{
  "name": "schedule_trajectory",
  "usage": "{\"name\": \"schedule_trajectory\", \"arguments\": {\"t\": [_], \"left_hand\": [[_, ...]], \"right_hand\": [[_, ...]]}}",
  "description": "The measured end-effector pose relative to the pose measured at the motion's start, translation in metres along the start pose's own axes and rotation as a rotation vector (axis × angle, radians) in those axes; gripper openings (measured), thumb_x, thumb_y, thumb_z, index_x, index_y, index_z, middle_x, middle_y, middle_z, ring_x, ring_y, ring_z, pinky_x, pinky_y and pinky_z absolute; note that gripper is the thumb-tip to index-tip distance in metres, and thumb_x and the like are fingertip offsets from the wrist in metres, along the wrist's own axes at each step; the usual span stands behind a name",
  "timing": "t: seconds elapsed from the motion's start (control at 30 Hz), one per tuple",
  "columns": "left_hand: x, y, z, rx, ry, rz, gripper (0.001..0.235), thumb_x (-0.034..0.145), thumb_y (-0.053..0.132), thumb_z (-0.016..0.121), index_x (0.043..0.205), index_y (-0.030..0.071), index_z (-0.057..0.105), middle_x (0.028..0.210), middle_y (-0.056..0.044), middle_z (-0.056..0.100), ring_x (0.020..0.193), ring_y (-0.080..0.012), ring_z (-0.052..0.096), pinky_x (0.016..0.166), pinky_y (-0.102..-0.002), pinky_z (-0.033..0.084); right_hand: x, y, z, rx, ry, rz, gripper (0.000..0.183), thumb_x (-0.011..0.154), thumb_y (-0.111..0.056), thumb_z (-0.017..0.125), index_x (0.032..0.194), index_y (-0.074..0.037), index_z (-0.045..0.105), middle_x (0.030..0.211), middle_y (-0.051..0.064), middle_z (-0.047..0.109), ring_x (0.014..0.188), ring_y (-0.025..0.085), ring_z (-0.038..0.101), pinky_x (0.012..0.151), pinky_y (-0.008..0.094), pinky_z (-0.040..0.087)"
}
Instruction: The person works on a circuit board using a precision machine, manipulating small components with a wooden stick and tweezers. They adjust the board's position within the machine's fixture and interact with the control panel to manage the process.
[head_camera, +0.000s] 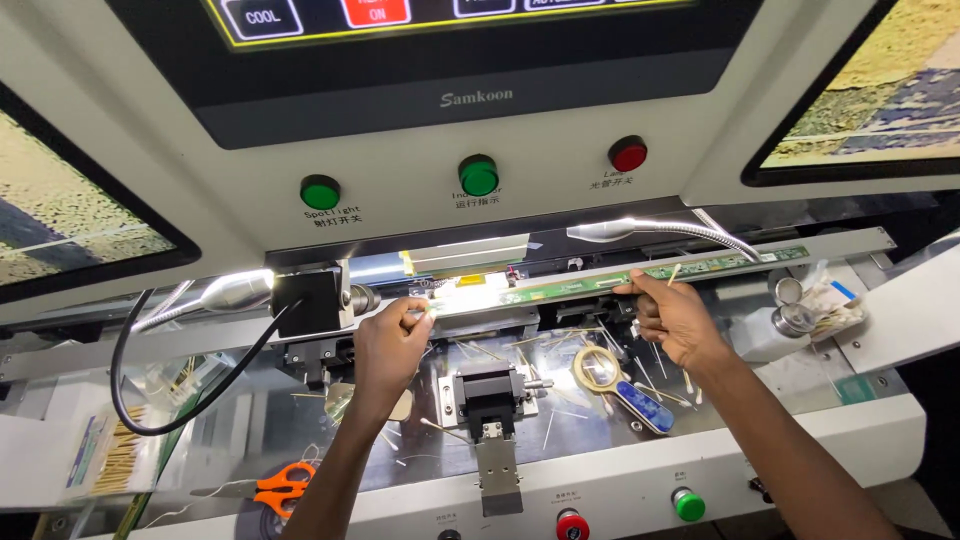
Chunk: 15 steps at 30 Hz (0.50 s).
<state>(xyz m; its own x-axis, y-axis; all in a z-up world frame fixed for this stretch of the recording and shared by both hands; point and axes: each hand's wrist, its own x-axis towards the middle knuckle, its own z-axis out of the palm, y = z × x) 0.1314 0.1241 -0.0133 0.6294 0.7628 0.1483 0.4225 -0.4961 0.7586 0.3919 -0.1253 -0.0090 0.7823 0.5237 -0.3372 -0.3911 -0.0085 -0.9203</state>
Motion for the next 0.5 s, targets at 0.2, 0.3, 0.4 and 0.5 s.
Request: {"name": "schedule_trajectory", "arguments": {"t": [0.2, 0.3, 0.4, 0.5], "left_hand": [[0.005, 0.004, -0.006, -0.012, 0.016, 0.053, 0.018, 0.081, 0.018, 0.072, 0.098, 0.01, 0.073, 0.057, -0.006, 0.065, 0.056, -0.0289, 0.063, 0.059, -0.04, 0.049], [0.003, 0.002, -0.005, 0.041, 0.009, 0.085, 0.022, 0.079, 0.015, 0.073, 0.1, 0.012, 0.072, 0.057, -0.004, 0.065, 0.059, -0.0304, 0.064, 0.062, -0.041, 0.051], [0.004, -0.005, -0.004, 0.079, 0.001, 0.087, 0.02, 0.08, 0.018, 0.072, 0.1, 0.019, 0.072, 0.056, -0.002, 0.064, 0.058, -0.0286, 0.064, 0.061, -0.04, 0.051], [0.004, -0.004, -0.005, 0.075, 0.01, 0.074, 0.018, 0.081, 0.016, 0.071, 0.099, 0.017, 0.073, 0.055, -0.002, 0.064, 0.058, -0.0295, 0.064, 0.061, -0.041, 0.051]], "right_hand": [[-0.009, -0.018, 0.006, -0.094, -0.034, 0.081, 0.024, 0.093, -0.018, 0.061, 0.095, 0.004, 0.068, 0.049, -0.009, 0.014, 0.034, 0.001, 0.014, 0.029, 0.017, 0.015], [-0.012, -0.019, 0.009, -0.136, -0.035, 0.053, 0.025, 0.093, -0.019, 0.062, 0.095, 0.005, 0.068, 0.049, -0.008, 0.014, 0.035, 0.001, 0.013, 0.03, 0.017, 0.014], [-0.01, -0.019, 0.008, -0.215, -0.045, 0.015, 0.026, 0.093, -0.018, 0.063, 0.092, 0.007, 0.069, 0.047, -0.006, 0.016, 0.033, 0.001, 0.013, 0.028, 0.018, 0.013], [-0.026, -0.023, 0.017, -0.631, 0.015, -0.389, 0.01, 0.084, -0.012, 0.073, 0.079, -0.005, 0.075, 0.038, -0.007, 0.029, 0.039, 0.002, 0.021, 0.035, 0.02, 0.017]]}}
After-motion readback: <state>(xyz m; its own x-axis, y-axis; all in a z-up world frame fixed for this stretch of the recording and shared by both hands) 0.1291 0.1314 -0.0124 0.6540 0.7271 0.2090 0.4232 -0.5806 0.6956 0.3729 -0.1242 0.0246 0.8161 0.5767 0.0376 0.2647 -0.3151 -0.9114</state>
